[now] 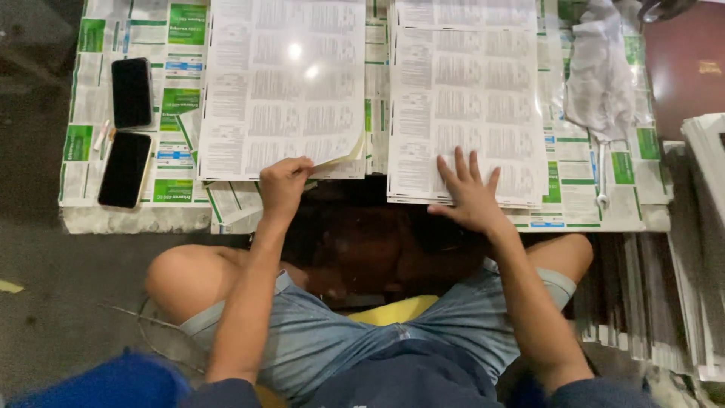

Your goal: The person sits on the floor and sorts through two stacks of printed papers. They repeatedly pick up sheets from the top of each stack, flip them over, and place them back down, organizing the documents by hand.

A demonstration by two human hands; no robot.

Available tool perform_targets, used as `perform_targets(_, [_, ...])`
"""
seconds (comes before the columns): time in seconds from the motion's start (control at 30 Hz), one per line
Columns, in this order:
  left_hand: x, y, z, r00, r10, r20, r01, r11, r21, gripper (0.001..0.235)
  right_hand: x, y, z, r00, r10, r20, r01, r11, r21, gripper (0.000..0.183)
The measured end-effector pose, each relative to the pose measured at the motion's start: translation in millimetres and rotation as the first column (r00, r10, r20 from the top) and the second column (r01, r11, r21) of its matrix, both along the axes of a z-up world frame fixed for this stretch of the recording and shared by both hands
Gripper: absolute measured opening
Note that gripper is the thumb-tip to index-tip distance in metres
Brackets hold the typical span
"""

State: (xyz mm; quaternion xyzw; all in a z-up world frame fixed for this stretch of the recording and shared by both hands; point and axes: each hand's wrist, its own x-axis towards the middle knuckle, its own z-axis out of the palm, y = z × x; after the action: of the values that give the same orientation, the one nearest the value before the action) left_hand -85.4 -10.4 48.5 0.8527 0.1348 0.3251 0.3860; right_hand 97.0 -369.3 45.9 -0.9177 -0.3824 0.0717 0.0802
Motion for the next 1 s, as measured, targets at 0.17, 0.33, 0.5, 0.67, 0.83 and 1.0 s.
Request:
perform_targets(0.17, [6.4,16.5,5.8,0.979,-0.079,-0.189,0.004,0.93,-0.368,0.01,-27.1,-29.8,6.2,0.996,0.068,0.066,-0.07,0.997,0.039,0.081])
perform_targets(0.33, [3.7,15.8,26.1,0.992,-0.013,-0.129,-0.032,0.94,-0.341,0.01,-10.2,-36.4,22.9,0.97,0.138,0.202,-0.146,0.989,0.025,0.054])
perform_targets(0.5, [-8.6,-11.8,87.8,0.888,0.213,0.408,-0.286,0.95,0.127,0.005,14.3,-47.3,21.1,0.947,0.201,0.251,-0.235,0.965,0.113,0.026])
perform_targets(0.67, [-0.3,-13.6,42.9,0.919,0.206,0.336,-0.283,0.938,0.201,0.004,-7.3,-18.5,92.2,0.989,-0.003,0.15,-0.036,0.966,0.256,0.015])
perform_targets(0.83, [14.9,2.2,-66.9,0.995,0.101,-0.024,-0.084,0.92,0.382,0.022,-12.1,-21.3,88.3,0.991,-0.093,-0.095,0.123,0.911,0.395,0.009])
perform_targets(1.0, [35.4,9.4,-54.1,0.973,0.036,-0.229,0.046,0.938,0.343,0.037,-43.0,-16.9,50.3,0.712,-0.332,0.618,-0.137,0.798,0.587,0.023])
